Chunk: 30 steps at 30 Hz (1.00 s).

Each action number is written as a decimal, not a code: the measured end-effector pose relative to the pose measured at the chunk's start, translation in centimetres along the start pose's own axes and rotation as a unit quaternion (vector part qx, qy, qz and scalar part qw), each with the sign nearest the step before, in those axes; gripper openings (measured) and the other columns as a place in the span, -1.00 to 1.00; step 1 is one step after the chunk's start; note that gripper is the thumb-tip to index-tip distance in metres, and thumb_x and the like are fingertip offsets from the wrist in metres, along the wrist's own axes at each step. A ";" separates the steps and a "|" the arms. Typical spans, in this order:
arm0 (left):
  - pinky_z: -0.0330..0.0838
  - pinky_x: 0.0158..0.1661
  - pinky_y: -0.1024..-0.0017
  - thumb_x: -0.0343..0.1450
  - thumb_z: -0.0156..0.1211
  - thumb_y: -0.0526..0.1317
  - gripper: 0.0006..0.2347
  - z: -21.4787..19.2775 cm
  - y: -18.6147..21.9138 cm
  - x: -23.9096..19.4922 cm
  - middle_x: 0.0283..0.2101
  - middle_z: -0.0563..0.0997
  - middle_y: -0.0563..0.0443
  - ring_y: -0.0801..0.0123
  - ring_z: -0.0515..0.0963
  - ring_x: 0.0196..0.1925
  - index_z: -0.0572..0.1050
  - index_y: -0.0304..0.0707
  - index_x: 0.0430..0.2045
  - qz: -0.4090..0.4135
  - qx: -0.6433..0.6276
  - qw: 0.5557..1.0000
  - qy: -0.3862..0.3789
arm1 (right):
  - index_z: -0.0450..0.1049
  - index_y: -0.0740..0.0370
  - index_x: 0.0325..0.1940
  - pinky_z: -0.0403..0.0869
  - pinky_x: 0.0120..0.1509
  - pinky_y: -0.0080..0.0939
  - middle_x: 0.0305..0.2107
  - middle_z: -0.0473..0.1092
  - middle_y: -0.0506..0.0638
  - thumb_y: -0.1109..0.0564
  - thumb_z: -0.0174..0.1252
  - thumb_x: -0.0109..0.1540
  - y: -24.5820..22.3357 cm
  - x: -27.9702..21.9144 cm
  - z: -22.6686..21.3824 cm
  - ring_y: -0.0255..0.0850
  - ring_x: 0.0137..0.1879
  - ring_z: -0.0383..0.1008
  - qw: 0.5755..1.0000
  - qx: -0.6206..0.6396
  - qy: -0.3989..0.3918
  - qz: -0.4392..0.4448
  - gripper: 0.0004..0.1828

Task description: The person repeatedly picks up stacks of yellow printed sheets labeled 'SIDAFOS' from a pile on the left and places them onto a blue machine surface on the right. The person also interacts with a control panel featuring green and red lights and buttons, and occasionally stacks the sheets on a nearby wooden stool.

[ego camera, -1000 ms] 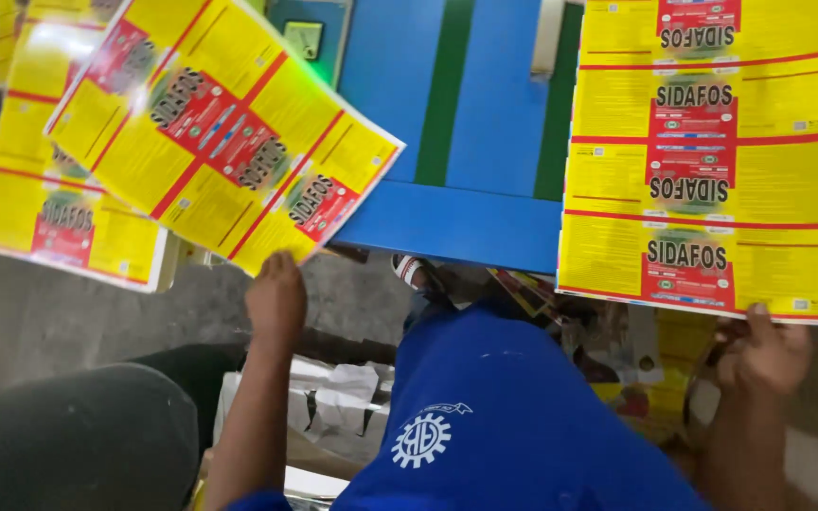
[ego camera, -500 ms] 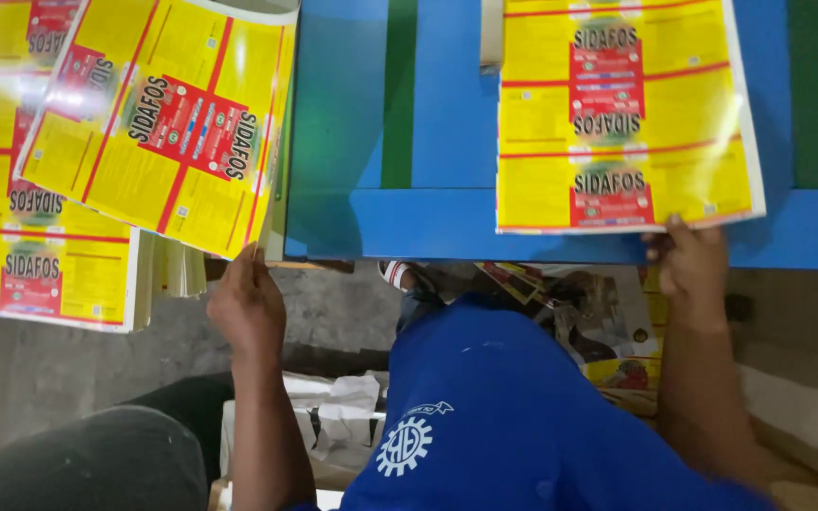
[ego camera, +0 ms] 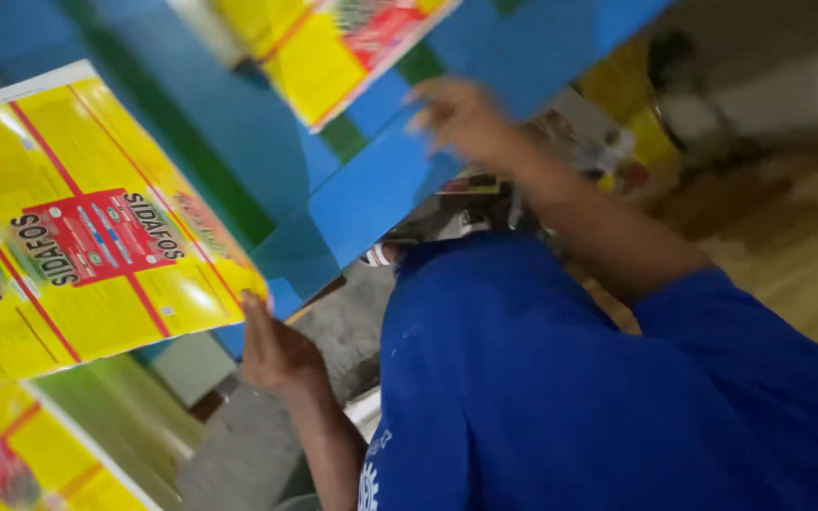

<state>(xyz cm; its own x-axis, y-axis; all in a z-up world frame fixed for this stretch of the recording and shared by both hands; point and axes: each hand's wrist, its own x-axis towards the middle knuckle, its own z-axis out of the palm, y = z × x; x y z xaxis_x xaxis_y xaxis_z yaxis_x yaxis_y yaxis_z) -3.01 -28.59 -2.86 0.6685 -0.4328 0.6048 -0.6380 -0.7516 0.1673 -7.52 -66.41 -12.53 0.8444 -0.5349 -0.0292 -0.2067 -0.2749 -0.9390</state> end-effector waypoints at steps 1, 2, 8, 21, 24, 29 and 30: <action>0.62 0.07 0.11 0.56 0.06 -0.53 -0.76 1.2 1.0 0.4 0.07 0.62 -0.43 -0.19 0.68 0.08 0.50 -0.52 0.13 0.037 -0.051 0.998 0.002 | 0.39 0.22 0.33 0.54 -0.13 -0.23 -0.11 0.54 0.08 0.15 0.26 0.24 -2.7 -1.3 1.3 -0.25 -0.17 0.57 0.987 0.091 -0.133 0.013 -0.45; 0.63 0.11 0.10 0.58 0.05 -0.56 -0.76 2.3 1.9 0.8 0.11 0.60 -0.45 -0.22 0.68 0.12 0.47 -0.55 0.14 0.073 -0.103 0.992 0.003 | 0.27 0.23 0.37 0.56 0.03 -0.22 0.05 0.50 0.10 0.02 0.34 0.21 -5.7 -2.3 2.7 -0.26 -0.02 0.58 0.948 0.182 -0.261 0.022 -0.30; 0.47 0.22 0.06 0.48 0.10 -0.48 -0.70 8.1 3.9 -0.3 0.23 0.55 -0.36 -0.15 0.59 0.25 0.51 -0.44 0.12 0.178 -0.131 0.953 -0.207 | 0.45 0.33 0.29 0.55 0.15 -0.21 0.05 0.56 0.12 -0.04 0.22 0.38 -0.1 -2.9 8.3 -0.26 0.06 0.53 0.925 0.342 -0.161 0.044 -0.50; 0.23 0.48 -0.06 0.50 0.36 -0.21 -0.55 -3.9 -21.3 -8.6 0.36 0.48 -0.29 -0.16 0.40 0.48 0.43 -0.33 0.29 -0.141 0.211 0.964 -0.080 | 0.43 0.30 0.32 0.45 0.05 -0.28 0.01 0.46 -0.06 0.21 0.10 0.48 7.3 -7.1 -5.1 -0.30 -0.02 0.44 0.973 0.223 -0.004 0.053 -0.68; 0.13 0.27 -0.29 0.51 0.28 -0.01 -0.35 -8.6 -23.8 -10.5 0.46 0.21 -0.66 -0.49 0.14 0.48 0.27 -0.56 0.40 -0.289 0.396 0.868 -0.081 | 0.33 0.33 0.39 0.41 0.43 -0.22 0.16 0.40 -0.04 0.30 0.11 0.47 6.3 -7.6 -7.3 -0.28 0.27 0.40 0.974 0.223 0.042 -0.024 -0.61; 0.03 0.28 -0.29 0.49 0.13 0.19 -0.17 -12.3 -22.5 -9.2 0.42 0.13 -0.68 -0.39 0.12 0.46 0.08 -0.75 0.37 -0.430 0.332 0.826 -0.149 | 0.30 0.31 0.43 0.39 0.49 -0.19 0.22 0.40 -0.03 0.34 0.09 0.41 6.4 -7.4 -6.6 -0.25 0.31 0.41 0.937 0.344 0.057 0.039 -0.52; 0.03 0.28 -0.29 0.49 0.13 0.19 -0.17 -13.0 -23.6 -10.9 0.42 0.13 -0.68 -0.39 0.12 0.46 0.08 -0.75 0.37 -0.440 0.334 0.821 -0.144 | 0.30 0.31 0.43 0.39 0.49 -0.19 0.22 0.40 -0.03 0.34 0.09 0.41 6.5 -7.6 -6.2 -0.25 0.31 0.41 0.938 0.342 0.045 0.034 -0.52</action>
<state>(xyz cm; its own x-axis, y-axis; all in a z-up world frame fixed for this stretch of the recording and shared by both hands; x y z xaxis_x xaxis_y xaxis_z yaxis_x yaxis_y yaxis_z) -0.24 0.31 -3.25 0.8819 0.3975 0.2533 0.4287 -0.8998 -0.0807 -18.32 -69.13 -16.32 0.7890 -0.6065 -0.0976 0.1330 0.3238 -0.9367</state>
